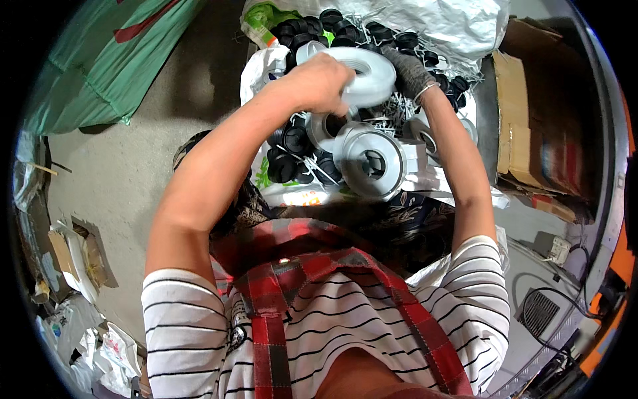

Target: The person sorts round components and metal frames into large bags.

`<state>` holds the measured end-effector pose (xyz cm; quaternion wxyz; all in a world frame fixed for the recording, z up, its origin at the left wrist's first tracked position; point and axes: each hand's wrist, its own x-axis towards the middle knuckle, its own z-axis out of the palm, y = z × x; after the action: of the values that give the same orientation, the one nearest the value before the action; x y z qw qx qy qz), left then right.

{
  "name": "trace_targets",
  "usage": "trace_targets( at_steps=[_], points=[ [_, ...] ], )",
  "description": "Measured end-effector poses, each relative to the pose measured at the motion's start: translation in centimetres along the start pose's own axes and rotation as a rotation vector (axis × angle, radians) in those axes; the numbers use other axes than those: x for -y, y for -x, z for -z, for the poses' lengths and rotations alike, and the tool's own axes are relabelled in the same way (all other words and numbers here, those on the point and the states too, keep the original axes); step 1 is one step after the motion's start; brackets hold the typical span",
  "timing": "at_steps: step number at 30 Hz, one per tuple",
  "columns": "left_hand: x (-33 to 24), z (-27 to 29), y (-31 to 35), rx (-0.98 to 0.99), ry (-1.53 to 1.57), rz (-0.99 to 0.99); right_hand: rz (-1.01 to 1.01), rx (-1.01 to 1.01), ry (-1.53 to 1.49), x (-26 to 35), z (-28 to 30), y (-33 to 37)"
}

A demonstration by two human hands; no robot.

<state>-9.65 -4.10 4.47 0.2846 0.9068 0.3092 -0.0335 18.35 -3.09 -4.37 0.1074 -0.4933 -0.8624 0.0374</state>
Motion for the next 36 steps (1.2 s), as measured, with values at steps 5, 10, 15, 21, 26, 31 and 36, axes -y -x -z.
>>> trace_targets(
  at_steps=[5, 10, 15, 21, 26, 31, 36],
  points=[
    [3.0, 1.6, -0.6, -0.585, 0.596, 0.373, -0.654, 0.318, 0.237, -3.0, -2.7, -1.8],
    [3.6, 0.8, -2.4, -0.619, 0.991, 0.409, -0.629, 0.450, 0.402, -5.8, -7.5, 1.0],
    [3.9, 0.0, -2.8, -0.532, 1.220, 0.502, -0.247, -0.177, -0.118, 2.4, -1.7, -1.7],
    [1.5, 0.8, -2.5, -0.290, 1.737, 0.189, -0.374, -0.161, -0.444, 10.4, 7.4, -3.2],
    [1.1, 1.5, -1.1, -0.135, 1.628, 0.110, -0.285, -0.042, -0.136, 12.3, 10.5, -2.6],
    [0.8, 1.9, 0.1, -0.005, 1.608, 0.030, 0.185, 0.006, 0.149, 13.6, 12.4, -1.0],
    [-0.6, 1.7, 0.8, -0.119, 1.661, -0.062, -0.273, -0.015, -0.264, 14.4, 12.2, -1.2]
  ],
)
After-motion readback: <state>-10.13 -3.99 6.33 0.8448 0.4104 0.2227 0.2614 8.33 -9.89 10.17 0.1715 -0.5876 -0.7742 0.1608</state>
